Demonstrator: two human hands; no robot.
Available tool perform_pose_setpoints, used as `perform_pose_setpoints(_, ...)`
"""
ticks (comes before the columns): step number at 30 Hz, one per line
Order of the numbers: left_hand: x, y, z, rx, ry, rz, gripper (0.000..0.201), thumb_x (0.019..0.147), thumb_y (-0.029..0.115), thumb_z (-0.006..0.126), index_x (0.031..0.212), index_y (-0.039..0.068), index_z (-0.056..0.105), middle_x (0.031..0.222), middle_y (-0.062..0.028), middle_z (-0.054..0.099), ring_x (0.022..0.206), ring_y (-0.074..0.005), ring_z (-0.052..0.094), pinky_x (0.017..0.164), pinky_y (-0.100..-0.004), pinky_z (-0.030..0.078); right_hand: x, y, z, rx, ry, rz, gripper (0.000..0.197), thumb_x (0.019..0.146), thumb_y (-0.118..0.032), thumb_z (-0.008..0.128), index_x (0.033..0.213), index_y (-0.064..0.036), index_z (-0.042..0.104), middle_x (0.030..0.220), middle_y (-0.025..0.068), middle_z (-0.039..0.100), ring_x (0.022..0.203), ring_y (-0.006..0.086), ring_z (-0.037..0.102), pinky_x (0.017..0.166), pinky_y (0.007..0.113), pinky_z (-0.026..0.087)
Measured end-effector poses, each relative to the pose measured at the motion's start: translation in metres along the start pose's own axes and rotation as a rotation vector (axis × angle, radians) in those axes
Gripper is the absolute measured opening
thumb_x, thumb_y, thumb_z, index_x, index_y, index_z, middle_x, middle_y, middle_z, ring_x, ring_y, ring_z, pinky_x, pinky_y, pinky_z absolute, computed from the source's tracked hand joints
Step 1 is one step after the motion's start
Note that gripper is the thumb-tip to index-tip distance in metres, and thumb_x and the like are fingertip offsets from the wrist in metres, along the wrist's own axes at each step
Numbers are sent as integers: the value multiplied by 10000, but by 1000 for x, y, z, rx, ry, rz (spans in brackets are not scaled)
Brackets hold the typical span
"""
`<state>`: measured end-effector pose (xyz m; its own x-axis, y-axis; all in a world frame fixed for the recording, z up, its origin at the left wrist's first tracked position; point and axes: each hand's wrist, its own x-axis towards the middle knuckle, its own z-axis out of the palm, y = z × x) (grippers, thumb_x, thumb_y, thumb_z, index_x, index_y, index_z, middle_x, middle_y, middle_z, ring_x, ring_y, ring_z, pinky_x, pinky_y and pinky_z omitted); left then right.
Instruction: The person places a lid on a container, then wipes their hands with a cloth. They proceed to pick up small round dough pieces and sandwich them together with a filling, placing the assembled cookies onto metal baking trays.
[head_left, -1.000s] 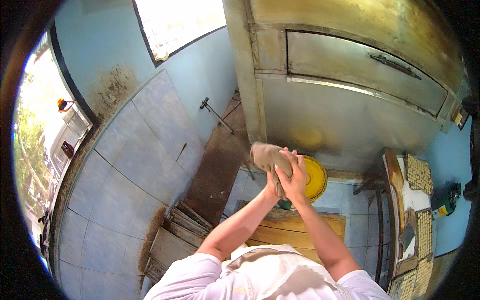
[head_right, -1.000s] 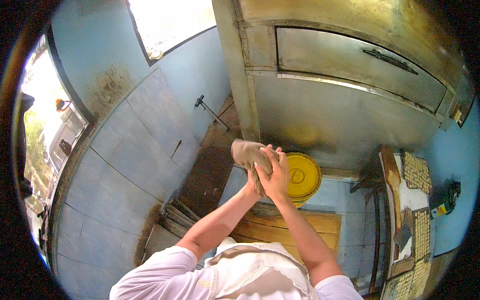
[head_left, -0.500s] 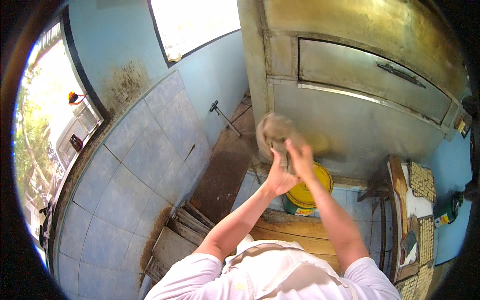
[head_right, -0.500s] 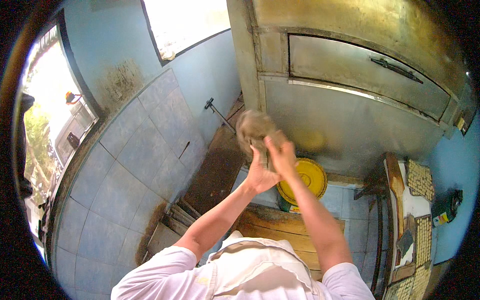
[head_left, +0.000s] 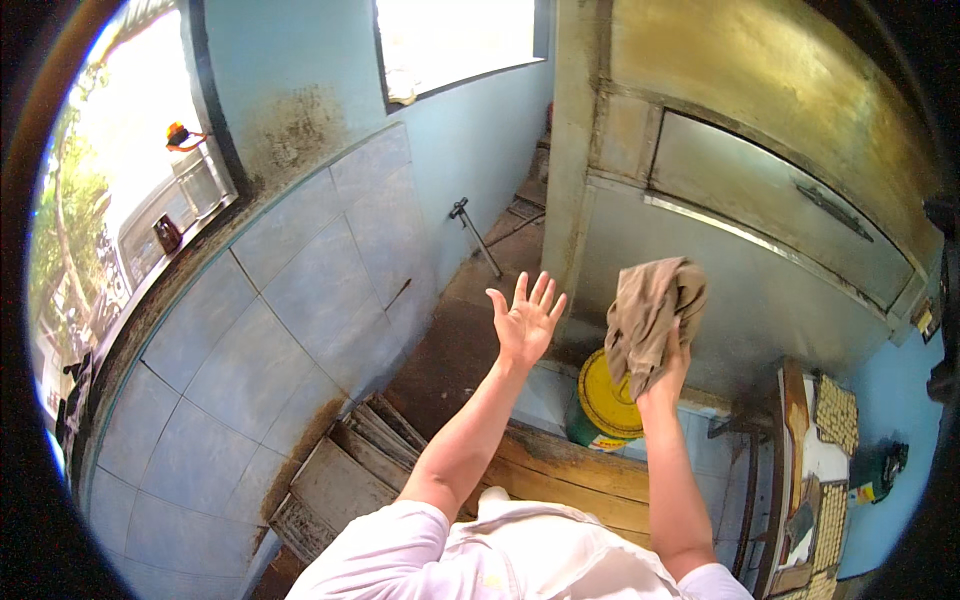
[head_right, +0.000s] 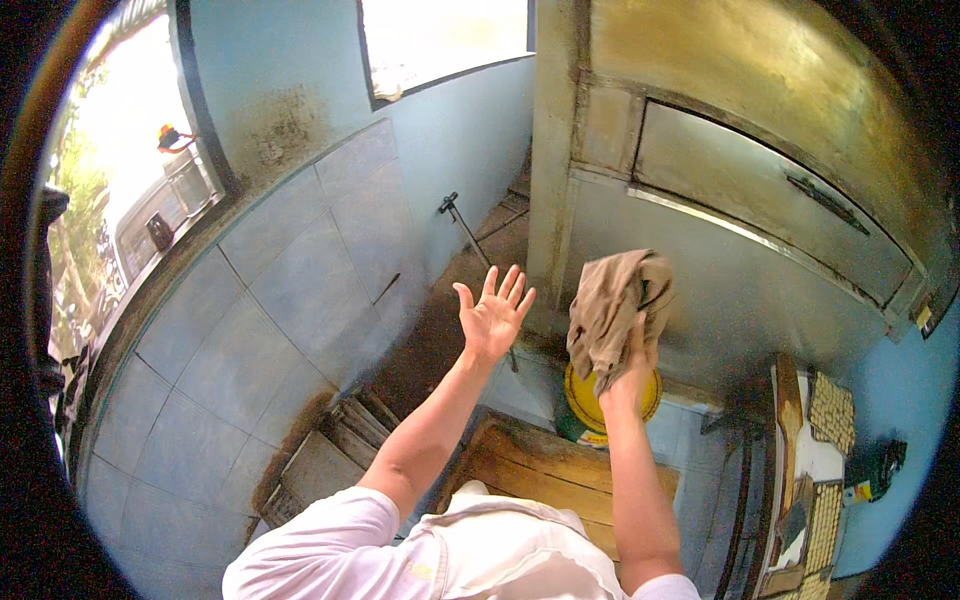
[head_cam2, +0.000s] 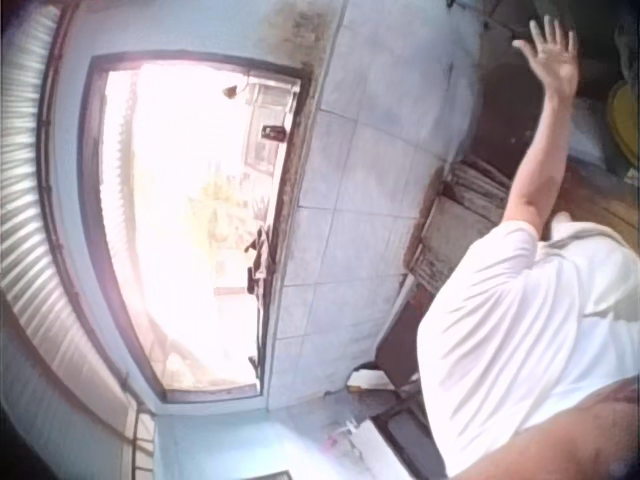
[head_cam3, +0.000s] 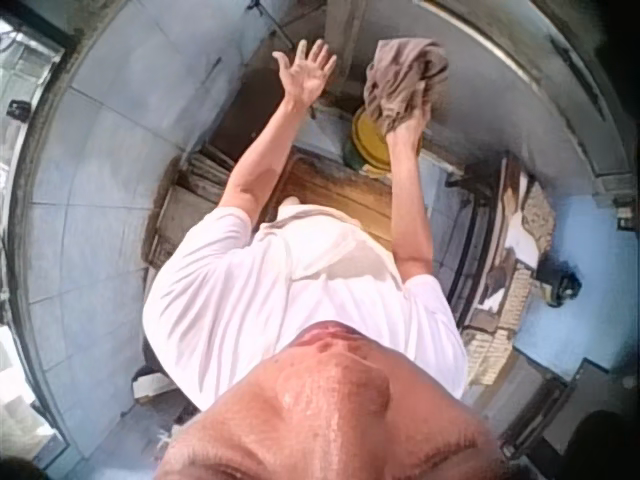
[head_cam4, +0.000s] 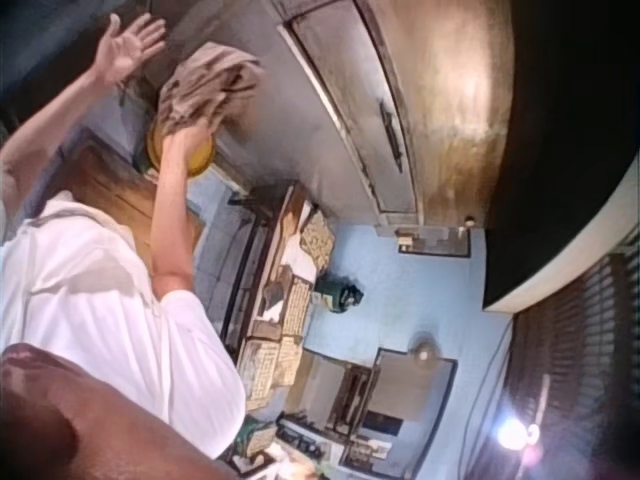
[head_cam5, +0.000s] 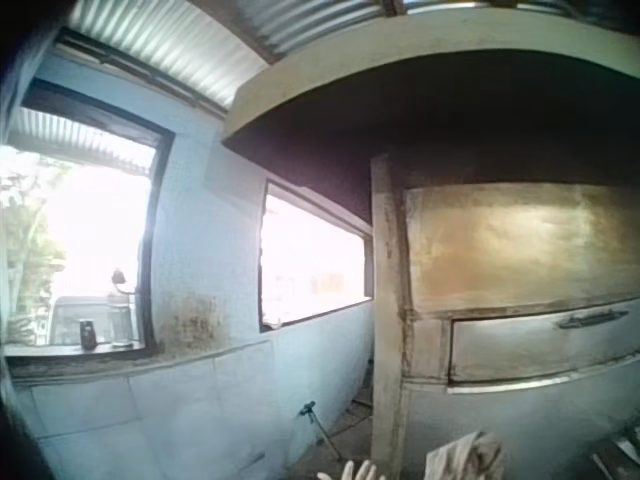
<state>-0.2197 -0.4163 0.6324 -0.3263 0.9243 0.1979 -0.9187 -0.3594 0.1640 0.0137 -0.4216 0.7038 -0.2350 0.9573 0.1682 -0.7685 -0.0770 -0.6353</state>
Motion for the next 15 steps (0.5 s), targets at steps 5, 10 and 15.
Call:
perform_pose_setpoints(5, -8, -37, 23, 75, -171, -48, 917, 998, 838, 382, 1598, 149, 458, 1562, -120, 552, 1404, -283, 537, 1227, -438, 413, -44, 96, 53, -1224, -61, -305, 951, 936, -527, 800, 1634, -24, 395, 1526, 296, 495, 1477, 444, 436, 1225, 508, 346)
perform_pose_setpoints(10, -39, -14, -17, 124, 47, -165, 807, 1070, 726, 415, 1590, 110, 446, 1555, -104, 528, 1361, -267, 561, 1164, -424, 468, -15, 161, 25, -984, 96, -198, 637, 929, -370, 818, 1409, 4, 630, 1363, 289, 600, 1251, 433, 599, 1096, 511, 444)
perform_pose_setpoints(15, -100, -17, 6, 371, -8, -124, 831, 1090, 722, 343, 1683, 140, 323, 1683, -82, 421, 1526, -259, 415, 1259, -420, 348, 42, 172, -14, -1270, 64, -409, 492, 906, -52, 707, 1393, -5, 655, 1235, 225, 725, 1191, 377, 681, 1069, 446, 497)
